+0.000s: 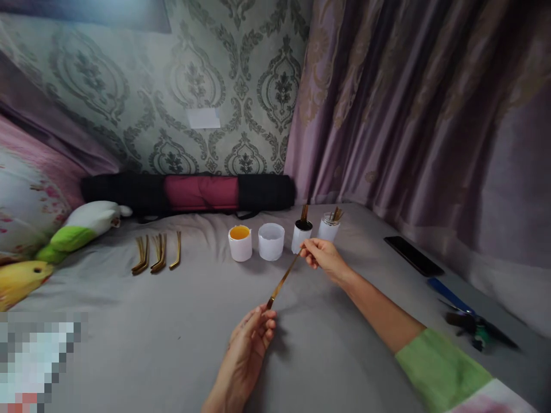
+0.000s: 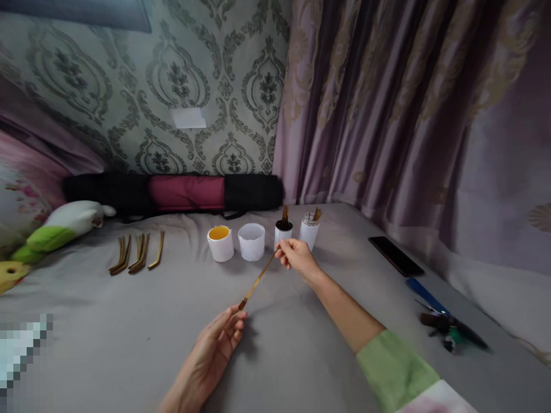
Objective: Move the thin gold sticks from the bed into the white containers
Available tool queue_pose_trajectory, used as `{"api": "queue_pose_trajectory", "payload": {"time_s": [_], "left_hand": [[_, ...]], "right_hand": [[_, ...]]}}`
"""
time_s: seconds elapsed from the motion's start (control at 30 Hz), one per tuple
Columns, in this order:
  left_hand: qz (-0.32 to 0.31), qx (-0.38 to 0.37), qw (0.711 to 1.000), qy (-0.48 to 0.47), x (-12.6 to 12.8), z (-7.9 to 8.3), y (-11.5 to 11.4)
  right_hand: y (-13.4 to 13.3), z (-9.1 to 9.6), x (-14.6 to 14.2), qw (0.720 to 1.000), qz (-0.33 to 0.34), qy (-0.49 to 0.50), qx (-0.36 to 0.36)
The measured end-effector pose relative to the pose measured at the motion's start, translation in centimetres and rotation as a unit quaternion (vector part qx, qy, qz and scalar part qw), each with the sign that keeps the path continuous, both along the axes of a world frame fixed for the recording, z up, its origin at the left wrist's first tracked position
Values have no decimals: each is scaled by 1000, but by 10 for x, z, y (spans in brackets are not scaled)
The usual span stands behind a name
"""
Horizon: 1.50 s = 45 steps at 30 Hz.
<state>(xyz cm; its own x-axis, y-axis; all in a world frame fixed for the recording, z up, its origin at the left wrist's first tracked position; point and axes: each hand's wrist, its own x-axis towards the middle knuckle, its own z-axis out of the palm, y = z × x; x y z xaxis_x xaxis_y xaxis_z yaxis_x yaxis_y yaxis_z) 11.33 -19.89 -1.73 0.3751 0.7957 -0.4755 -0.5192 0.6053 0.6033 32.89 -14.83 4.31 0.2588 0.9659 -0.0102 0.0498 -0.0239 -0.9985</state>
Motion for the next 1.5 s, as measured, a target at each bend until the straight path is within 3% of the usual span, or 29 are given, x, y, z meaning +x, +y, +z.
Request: {"api": "queue_pose_trajectory", "payload": {"time_s": [0.37,0.93,1.27,1.5], "left_hand": [[1,-90,989,-118,-16,3,8],[-6,-96,980,-171,-20,-5,12],[-8,-92,980,-175,-21,-5,12],[-6,-91,981,-173,-20,-4,13]], "right_hand": [[-2,43,34,997,-58,-38,31],[23,108,69,965,-174,-135,140],[44,125,70,934,-227,-232,148],[64,118,73,912,-229,-306,147]]}}
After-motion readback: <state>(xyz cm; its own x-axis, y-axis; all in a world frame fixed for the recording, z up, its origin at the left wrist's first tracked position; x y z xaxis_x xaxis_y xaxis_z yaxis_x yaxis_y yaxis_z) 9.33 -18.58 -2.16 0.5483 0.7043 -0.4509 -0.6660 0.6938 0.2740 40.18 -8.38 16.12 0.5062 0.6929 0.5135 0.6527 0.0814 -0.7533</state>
